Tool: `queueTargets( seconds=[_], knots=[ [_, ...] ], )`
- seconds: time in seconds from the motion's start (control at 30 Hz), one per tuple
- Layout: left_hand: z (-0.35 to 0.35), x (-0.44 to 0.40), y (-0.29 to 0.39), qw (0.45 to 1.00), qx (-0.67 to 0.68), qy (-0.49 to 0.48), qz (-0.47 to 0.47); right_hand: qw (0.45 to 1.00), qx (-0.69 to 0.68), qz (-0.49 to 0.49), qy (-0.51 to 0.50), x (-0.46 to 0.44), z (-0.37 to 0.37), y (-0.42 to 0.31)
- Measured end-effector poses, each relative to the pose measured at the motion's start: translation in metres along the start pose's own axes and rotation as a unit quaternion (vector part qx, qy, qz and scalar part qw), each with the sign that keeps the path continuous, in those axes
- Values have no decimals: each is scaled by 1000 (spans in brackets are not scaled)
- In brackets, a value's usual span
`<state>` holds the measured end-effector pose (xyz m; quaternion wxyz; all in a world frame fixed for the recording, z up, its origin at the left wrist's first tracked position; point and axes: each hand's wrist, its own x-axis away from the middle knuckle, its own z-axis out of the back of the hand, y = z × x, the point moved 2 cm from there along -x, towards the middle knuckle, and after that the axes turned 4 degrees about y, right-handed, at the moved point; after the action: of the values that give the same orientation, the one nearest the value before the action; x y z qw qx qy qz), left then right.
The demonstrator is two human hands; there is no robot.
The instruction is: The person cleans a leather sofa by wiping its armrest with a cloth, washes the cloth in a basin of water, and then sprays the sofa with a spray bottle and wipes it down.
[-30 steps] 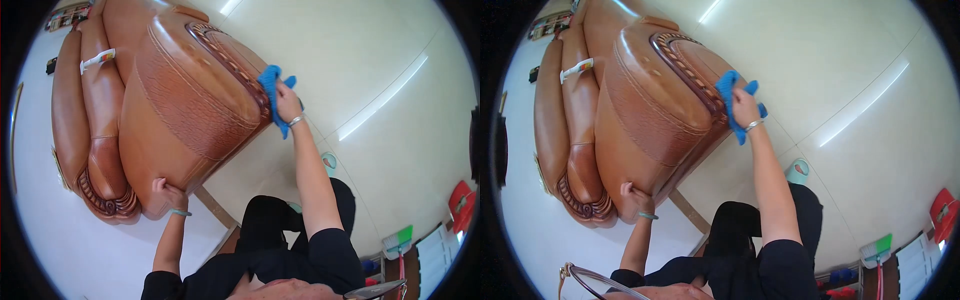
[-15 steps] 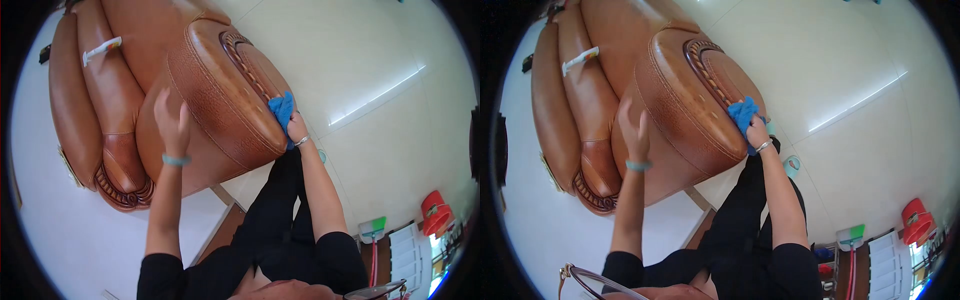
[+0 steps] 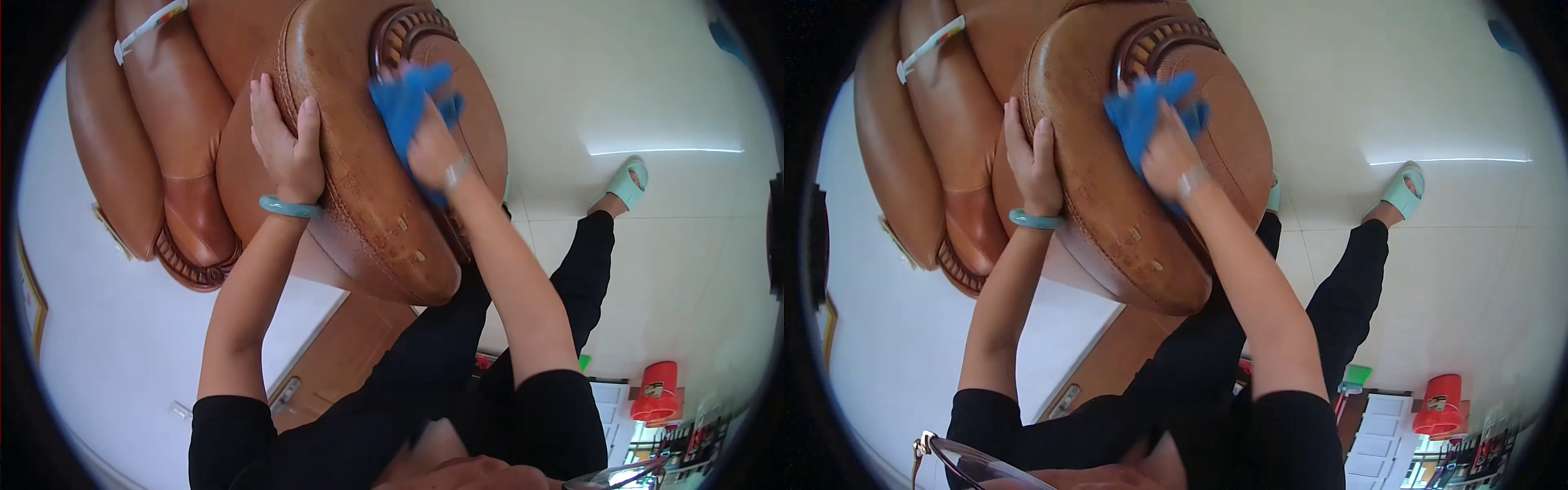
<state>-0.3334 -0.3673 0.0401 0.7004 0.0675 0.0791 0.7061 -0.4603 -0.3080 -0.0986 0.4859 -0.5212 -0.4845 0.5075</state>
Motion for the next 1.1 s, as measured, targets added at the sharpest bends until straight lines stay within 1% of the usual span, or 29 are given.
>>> queueTargets(
  seconds=[0.03,0.07,0.13,0.17,0.23,0.33,0.37,0.43,0.5,0.6,0.63,0.67,0.73,0.77,0.83,0.9,0.97,1.03,1.07,1.1],
  knots=[
    [-1,0,1,1000,-4,1,1,999,-24,-34,-13,33,11,-13],
    [-1,0,2,1000,-8,5,2,939,-275,-201,52,74,10,-18],
    [1,0,8,1000,-23,-1,4,919,-280,-274,28,147,21,-23],
    [0,0,9,1000,-24,1,3,983,-43,-170,-57,162,34,-22],
    [2,0,8,1000,-12,9,-7,973,-86,-204,-65,139,30,-24],
    [1,-1,5,1000,9,14,-16,954,-207,-214,-27,54,9,-17],
    [0,-2,4,1000,12,14,-18,991,6,-109,-81,16,7,-12],
    [1,-1,5,999,18,16,-22,994,25,-107,-10,-42,-15,7],
    [1,0,5,1000,16,14,-15,992,7,-94,84,-89,-43,51],
    [0,0,6,1000,18,13,-13,986,-15,-147,75,-103,-43,62],
    [1,0,6,1000,19,12,-12,981,-62,-179,36,-91,-31,47],
    [3,1,5,1000,17,11,-10,973,-97,-209,34,-68,-27,26],
    [3,-1,6,1000,19,10,-9,982,-97,-148,61,-21,-7,-17],
    [2,-1,7,1000,15,10,-11,963,-173,-204,24,4,5,-28],
    [3,-1,6,1000,5,11,-14,971,-162,-178,3,25,14,-28],
    [3,-1,6,1000,8,8,-13,971,-172,-165,-7,20,10,-18],
    [3,-2,6,1000,10,3,-13,965,-204,-164,-5,-16,-5,10],
    [4,-2,6,1000,11,-3,-11,984,-128,-105,73,-72,-19,39],
    [4,-3,6,1000,23,-4,-6,986,9,-165,-28,-97,-24,66],
    [4,-3,7,999,35,-5,-1,956,146,-220,-127,-119,-29,95]
  ],
)
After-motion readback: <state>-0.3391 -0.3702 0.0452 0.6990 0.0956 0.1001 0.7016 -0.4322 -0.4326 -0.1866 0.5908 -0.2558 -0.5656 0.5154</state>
